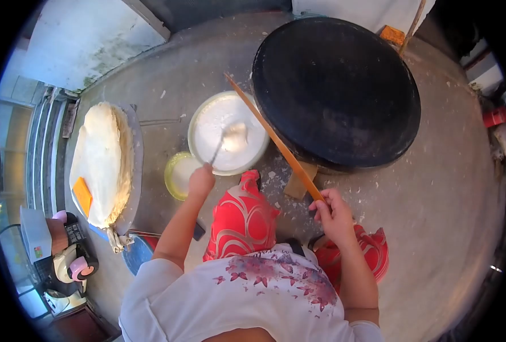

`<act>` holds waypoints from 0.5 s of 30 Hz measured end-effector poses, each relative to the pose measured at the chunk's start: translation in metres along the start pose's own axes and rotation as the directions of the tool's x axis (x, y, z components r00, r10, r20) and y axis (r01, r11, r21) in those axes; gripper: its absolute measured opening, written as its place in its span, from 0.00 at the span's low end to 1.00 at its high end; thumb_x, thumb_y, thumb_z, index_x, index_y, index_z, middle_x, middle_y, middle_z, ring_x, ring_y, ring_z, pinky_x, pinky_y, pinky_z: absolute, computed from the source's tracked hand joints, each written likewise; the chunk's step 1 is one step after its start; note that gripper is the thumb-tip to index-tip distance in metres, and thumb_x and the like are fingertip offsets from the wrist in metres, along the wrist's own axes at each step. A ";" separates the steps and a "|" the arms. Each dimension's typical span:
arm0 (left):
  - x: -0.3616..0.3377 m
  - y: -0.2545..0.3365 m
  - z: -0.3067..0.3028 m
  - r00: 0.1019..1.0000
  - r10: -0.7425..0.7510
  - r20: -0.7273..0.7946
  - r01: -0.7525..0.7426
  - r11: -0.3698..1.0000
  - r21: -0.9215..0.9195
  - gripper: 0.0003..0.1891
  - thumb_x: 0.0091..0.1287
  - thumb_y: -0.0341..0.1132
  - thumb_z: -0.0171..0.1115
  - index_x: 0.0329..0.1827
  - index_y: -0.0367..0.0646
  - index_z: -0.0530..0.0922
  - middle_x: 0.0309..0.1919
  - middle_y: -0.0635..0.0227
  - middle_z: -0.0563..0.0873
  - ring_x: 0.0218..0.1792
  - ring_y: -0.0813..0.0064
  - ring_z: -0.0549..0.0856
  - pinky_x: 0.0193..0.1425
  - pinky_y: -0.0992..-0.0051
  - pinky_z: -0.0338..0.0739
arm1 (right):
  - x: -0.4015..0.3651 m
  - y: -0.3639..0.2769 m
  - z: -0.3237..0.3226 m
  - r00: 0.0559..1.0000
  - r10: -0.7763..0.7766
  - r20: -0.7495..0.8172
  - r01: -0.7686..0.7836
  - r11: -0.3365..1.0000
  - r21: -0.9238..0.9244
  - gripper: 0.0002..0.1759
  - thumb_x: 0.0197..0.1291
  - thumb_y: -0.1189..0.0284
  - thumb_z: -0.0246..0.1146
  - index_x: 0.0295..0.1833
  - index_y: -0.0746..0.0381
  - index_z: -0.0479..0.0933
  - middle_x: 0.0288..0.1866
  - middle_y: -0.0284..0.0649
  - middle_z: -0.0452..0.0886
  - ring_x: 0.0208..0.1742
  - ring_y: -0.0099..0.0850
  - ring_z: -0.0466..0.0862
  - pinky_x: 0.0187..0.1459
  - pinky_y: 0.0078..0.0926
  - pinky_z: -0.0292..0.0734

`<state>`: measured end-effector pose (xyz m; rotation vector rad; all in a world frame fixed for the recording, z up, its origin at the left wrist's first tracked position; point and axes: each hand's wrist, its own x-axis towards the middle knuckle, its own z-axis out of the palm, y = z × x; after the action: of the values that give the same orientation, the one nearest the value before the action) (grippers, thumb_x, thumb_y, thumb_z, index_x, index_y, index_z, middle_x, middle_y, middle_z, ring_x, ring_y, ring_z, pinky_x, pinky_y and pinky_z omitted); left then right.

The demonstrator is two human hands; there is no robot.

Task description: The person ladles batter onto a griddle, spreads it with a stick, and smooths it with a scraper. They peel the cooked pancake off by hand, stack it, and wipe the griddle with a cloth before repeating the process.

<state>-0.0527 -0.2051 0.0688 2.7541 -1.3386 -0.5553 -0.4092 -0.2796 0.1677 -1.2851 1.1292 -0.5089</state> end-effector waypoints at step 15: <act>0.001 -0.013 0.045 0.654 -0.061 0.754 0.756 0.014 -0.654 0.12 0.66 0.38 0.48 0.41 0.38 0.71 0.18 0.67 0.71 0.13 0.84 0.65 0.10 0.86 0.56 | 0.005 -0.004 0.003 0.999 0.010 0.033 -0.010 1.000 0.003 0.06 0.63 0.78 0.49 0.45 0.64 0.66 0.31 0.35 0.78 0.23 0.16 0.72 0.25 0.13 0.67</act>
<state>-0.0569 -0.1915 0.0243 1.6655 0.2575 -1.6161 -0.4037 -0.2832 0.1697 -1.2805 1.1067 -0.4799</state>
